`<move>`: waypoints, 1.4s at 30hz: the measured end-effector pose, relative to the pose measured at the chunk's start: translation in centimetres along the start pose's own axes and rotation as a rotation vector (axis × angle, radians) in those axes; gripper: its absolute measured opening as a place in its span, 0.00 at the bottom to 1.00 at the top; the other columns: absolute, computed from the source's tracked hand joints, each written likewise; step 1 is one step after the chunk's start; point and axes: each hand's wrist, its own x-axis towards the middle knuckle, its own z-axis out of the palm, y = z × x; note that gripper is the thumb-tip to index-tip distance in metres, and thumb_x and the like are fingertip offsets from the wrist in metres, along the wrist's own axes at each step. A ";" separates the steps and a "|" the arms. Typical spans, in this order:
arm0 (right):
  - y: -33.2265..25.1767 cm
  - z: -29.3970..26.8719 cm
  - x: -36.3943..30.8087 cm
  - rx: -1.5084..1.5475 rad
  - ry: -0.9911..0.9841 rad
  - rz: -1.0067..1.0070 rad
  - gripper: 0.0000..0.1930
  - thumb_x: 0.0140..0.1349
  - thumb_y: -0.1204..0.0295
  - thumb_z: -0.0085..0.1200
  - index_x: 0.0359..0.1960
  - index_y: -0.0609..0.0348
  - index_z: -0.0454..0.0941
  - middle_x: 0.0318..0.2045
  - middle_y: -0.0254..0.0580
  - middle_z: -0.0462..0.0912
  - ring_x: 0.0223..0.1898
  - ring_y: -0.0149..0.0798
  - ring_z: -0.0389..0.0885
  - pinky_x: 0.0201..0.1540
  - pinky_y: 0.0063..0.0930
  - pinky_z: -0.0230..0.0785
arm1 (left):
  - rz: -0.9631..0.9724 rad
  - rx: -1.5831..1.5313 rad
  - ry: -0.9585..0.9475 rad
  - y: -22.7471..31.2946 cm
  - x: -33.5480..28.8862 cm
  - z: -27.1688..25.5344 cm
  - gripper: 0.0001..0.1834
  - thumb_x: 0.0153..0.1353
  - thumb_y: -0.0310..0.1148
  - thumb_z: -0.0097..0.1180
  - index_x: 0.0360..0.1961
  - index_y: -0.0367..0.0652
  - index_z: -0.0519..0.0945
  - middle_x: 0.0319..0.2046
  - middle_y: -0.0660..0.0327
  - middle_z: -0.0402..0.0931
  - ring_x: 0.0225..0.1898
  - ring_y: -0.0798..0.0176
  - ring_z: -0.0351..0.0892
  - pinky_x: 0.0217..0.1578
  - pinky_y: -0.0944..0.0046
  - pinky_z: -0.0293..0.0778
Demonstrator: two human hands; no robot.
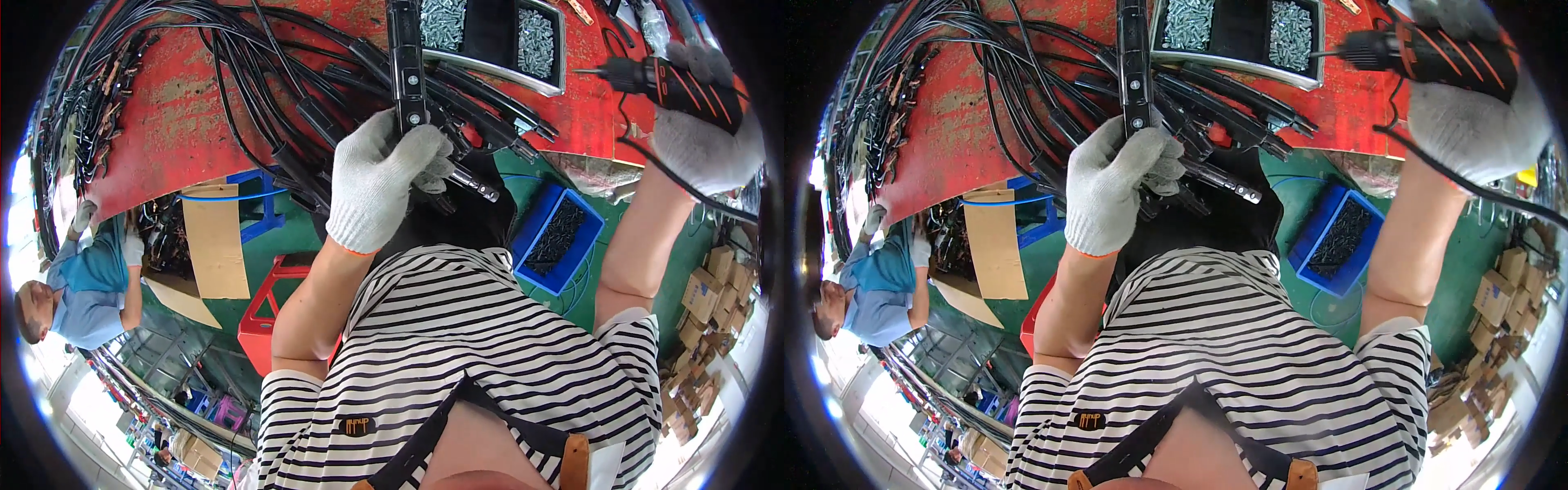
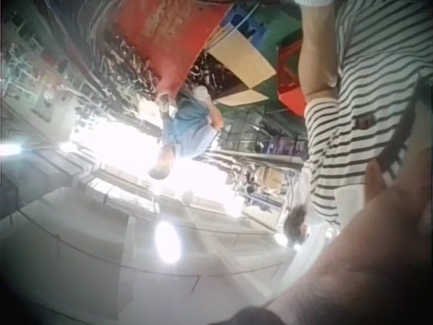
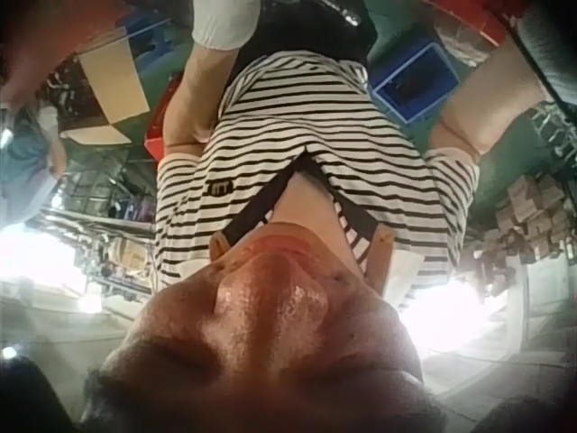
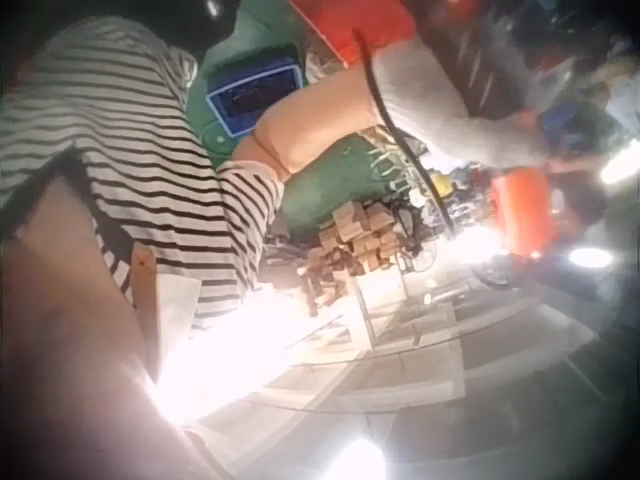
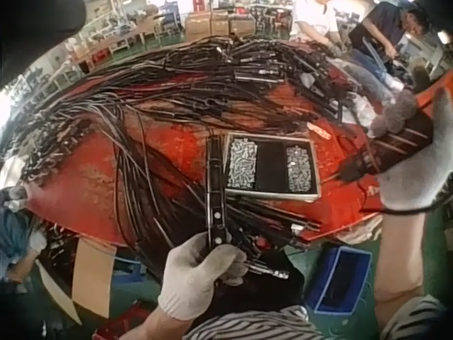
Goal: The person assembles wire harness components by securing parts of the wire harness to a plastic housing with screws using an electric screwdriver.
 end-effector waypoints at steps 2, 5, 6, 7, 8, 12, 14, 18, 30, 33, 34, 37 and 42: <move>0.8 4.5 -2.8 0.279 -0.244 0.061 0.10 0.67 0.67 0.56 0.49 0.51 0.77 0.37 0.35 0.77 0.37 0.43 0.80 0.45 0.44 0.78 | 0.017 0.027 0.018 0.1 -0.2 0.4 0.16 0.70 0.33 0.63 0.50 0.30 0.81 0.36 0.53 0.87 0.31 0.65 0.86 0.31 0.67 0.80; 1.8 9.3 -5.7 0.290 -0.259 0.075 0.11 0.68 0.67 0.57 0.50 0.50 0.76 0.36 0.35 0.78 0.36 0.43 0.81 0.44 0.45 0.79 | 0.037 0.012 0.031 -0.2 -0.2 0.8 0.16 0.70 0.32 0.63 0.49 0.29 0.81 0.35 0.53 0.86 0.30 0.65 0.86 0.30 0.67 0.80; 2.2 10.2 -6.3 0.296 -0.268 0.083 0.12 0.68 0.66 0.57 0.51 0.50 0.76 0.36 0.36 0.78 0.36 0.43 0.81 0.43 0.45 0.79 | 0.036 0.010 0.035 -0.3 -0.2 0.8 0.16 0.70 0.32 0.63 0.49 0.29 0.81 0.35 0.53 0.86 0.30 0.65 0.86 0.30 0.67 0.80; 2.8 12.0 -6.9 0.303 -0.278 0.090 0.13 0.68 0.66 0.58 0.51 0.50 0.75 0.36 0.36 0.78 0.36 0.43 0.81 0.43 0.45 0.80 | 0.039 0.007 0.047 -0.3 -0.3 1.0 0.15 0.70 0.32 0.63 0.49 0.29 0.81 0.35 0.54 0.86 0.30 0.65 0.85 0.30 0.67 0.80; 3.9 13.0 -6.5 0.307 -0.287 0.094 0.13 0.68 0.65 0.58 0.52 0.50 0.75 0.36 0.36 0.78 0.35 0.43 0.81 0.42 0.45 0.80 | 0.042 0.003 0.056 -0.3 -0.3 1.0 0.15 0.70 0.32 0.63 0.49 0.29 0.81 0.34 0.54 0.86 0.30 0.65 0.85 0.30 0.67 0.80; 3.2 13.0 -7.8 0.325 -0.322 0.112 0.15 0.69 0.64 0.60 0.54 0.49 0.73 0.35 0.38 0.79 0.34 0.43 0.82 0.41 0.45 0.81 | 0.029 0.041 0.047 -0.3 -0.2 1.1 0.15 0.70 0.32 0.63 0.48 0.28 0.82 0.34 0.54 0.86 0.29 0.66 0.84 0.30 0.67 0.79; 3.6 14.1 -8.5 0.332 -0.337 0.119 0.17 0.69 0.63 0.61 0.56 0.49 0.73 0.35 0.38 0.80 0.33 0.43 0.83 0.40 0.46 0.81 | 0.030 0.037 0.046 -0.4 -0.1 1.0 0.15 0.69 0.32 0.63 0.48 0.28 0.82 0.34 0.55 0.86 0.29 0.66 0.84 0.30 0.67 0.79; 4.2 13.4 -8.2 0.357 -0.373 0.138 0.19 0.70 0.61 0.62 0.58 0.48 0.71 0.35 0.40 0.81 0.32 0.43 0.83 0.38 0.46 0.82 | 0.041 0.024 0.059 -0.5 -0.2 0.8 0.15 0.69 0.32 0.63 0.47 0.28 0.82 0.33 0.55 0.86 0.29 0.66 0.84 0.29 0.67 0.79; 8.6 10.6 -3.8 0.353 -0.809 0.006 0.25 0.75 0.54 0.59 0.66 0.46 0.67 0.35 0.39 0.82 0.28 0.40 0.84 0.34 0.45 0.84 | 0.029 0.076 0.074 -0.3 -0.1 1.1 0.13 0.67 0.31 0.64 0.44 0.29 0.84 0.32 0.56 0.86 0.27 0.66 0.84 0.27 0.67 0.78; 8.5 11.9 -3.1 0.327 -1.102 -0.071 0.24 0.75 0.53 0.58 0.65 0.47 0.68 0.35 0.37 0.81 0.28 0.38 0.83 0.34 0.43 0.84 | -0.020 0.052 0.090 0.3 -0.1 1.5 0.14 0.67 0.32 0.64 0.44 0.29 0.84 0.30 0.57 0.85 0.25 0.66 0.84 0.25 0.67 0.77; 8.3 12.8 -3.3 0.327 -1.099 -0.070 0.24 0.75 0.53 0.58 0.65 0.47 0.68 0.35 0.37 0.80 0.28 0.38 0.82 0.34 0.43 0.83 | -0.016 0.044 0.091 0.1 0.0 1.5 0.14 0.67 0.32 0.64 0.44 0.29 0.84 0.30 0.57 0.84 0.24 0.66 0.83 0.25 0.67 0.77; 7.7 13.5 -3.5 0.314 -1.071 -0.056 0.24 0.74 0.53 0.58 0.65 0.47 0.68 0.35 0.36 0.79 0.30 0.38 0.81 0.35 0.42 0.81 | 0.006 0.004 0.087 -0.1 -0.2 1.4 0.14 0.67 0.32 0.65 0.46 0.28 0.84 0.30 0.57 0.84 0.24 0.67 0.83 0.24 0.68 0.77; 6.8 13.4 -5.6 0.296 -0.990 0.005 0.25 0.73 0.53 0.59 0.65 0.46 0.69 0.35 0.35 0.76 0.33 0.38 0.79 0.37 0.41 0.78 | 0.012 -0.027 0.126 -0.5 -0.2 1.1 0.14 0.66 0.30 0.65 0.46 0.28 0.84 0.30 0.57 0.84 0.24 0.67 0.82 0.25 0.68 0.77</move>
